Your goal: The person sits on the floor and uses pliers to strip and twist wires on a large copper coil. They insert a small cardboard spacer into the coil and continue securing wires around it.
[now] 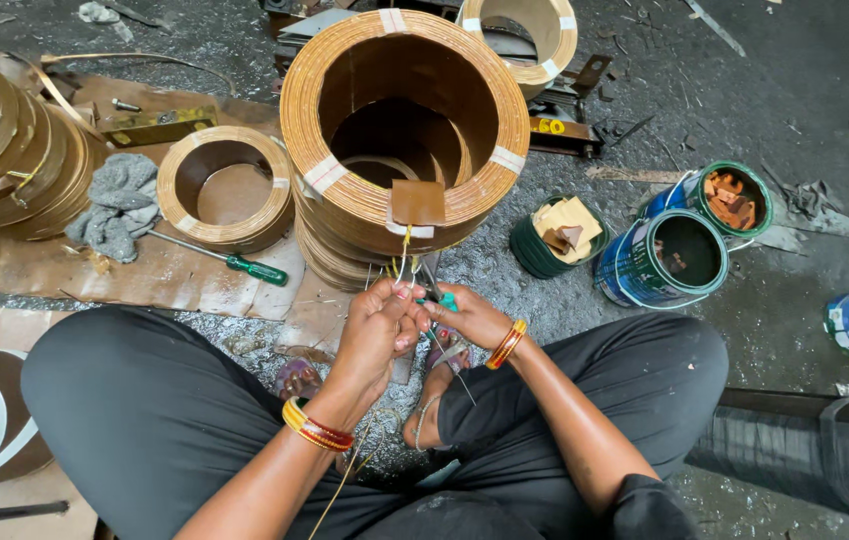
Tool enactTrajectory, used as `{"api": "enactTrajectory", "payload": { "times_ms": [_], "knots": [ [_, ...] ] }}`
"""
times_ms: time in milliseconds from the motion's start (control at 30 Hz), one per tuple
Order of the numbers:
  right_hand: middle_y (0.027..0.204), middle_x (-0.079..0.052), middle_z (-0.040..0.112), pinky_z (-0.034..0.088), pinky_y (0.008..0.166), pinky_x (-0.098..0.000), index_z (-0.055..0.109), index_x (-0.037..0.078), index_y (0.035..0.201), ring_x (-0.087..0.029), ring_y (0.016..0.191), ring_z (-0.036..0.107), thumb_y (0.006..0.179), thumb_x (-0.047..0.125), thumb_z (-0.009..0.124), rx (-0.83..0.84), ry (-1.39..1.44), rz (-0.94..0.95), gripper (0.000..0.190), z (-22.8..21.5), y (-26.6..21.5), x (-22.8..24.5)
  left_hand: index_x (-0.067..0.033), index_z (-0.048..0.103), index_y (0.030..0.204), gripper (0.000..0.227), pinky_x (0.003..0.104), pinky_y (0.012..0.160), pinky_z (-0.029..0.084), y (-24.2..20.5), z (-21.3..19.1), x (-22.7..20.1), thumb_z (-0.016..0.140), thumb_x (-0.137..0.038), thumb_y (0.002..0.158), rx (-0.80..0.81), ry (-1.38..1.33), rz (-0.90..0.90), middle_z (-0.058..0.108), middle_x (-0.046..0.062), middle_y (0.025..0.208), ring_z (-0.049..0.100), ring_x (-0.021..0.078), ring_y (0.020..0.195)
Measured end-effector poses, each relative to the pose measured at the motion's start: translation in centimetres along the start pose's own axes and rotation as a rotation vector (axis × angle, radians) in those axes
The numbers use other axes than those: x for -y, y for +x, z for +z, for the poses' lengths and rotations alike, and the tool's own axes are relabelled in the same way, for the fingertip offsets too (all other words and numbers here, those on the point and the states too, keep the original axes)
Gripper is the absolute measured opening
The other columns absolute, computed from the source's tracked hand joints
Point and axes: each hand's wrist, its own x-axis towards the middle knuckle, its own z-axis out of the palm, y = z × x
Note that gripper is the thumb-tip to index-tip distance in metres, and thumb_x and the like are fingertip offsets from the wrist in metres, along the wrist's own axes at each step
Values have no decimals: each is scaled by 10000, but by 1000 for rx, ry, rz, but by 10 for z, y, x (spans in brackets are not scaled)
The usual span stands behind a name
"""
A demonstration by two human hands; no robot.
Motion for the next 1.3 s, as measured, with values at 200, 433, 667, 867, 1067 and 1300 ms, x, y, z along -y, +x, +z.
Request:
{"api": "enactTrajectory", "payload": {
  "times_ms": [200, 433, 667, 867, 1067, 1300],
  "knots": [
    [775, -43, 657, 514, 552, -309, 644, 40, 1138, -115, 635, 595, 983, 306, 587, -112, -104, 181, 313, 9, 3, 6, 9, 578, 1048, 158, 217, 390, 265, -3, 2, 4, 482, -117, 1044, -18, -75, 16, 611, 100, 677, 391, 66, 432],
    [830, -119, 716, 557, 697, -341, 665, 20, 1142, -157, 747, 660, 983, 269, 640, -47, -188, 96, 296, -3, -21, 46, 10, 630, 1180, 236, 204, 428, 288, -28, -2, -3, 492, -125, 1043, -29, 19, -51, 605, 63, 699, 414, 50, 476],
    [1051, -78, 779, 528, 935, -307, 658, 23, 1241, -130, 1011, 697, 985, 247, 625, 190, -9, 98, 342, 14, -84, 59, 7, 695, 1157, 278, 218, 423, 277, -156, -31, -1, 514, -143, 1008, -53, 197, -213, 636, 59, 694, 402, 58, 450],
    [1173, -74, 749, 501, 1007, -325, 647, 9, 1293, -170, 1118, 679, 1010, 262, 607, 430, 86, 60, 381, 89, -102, 60, 8, 728, 1082, 231, 217, 456, 311, -223, -48, 9, 576, -141, 992, -205, 312, -181, 662, 56, 687, 433, 53, 493],
    [1298, -137, 696, 452, 1061, -378, 617, 20, 1370, -250, 1240, 636, 989, 256, 632, 451, -15, -103, 448, 126, -108, 90, 11, 709, 999, 194, 216, 470, 366, -253, -32, 15, 574, -129, 1002, -297, 387, -86, 650, 28, 682, 460, 52, 497],
    [1396, -210, 621, 425, 1094, -437, 511, 8, 1468, -355, 1316, 581, 978, 273, 656, 420, -90, -221, 575, 157, -113, 103, 20, 678, 933, 164, 234, 440, 373, -261, -19, 14, 601, -114, 987, -372, 352, -39, 639, 32, 653, 456, 56, 456]
  ]
}}
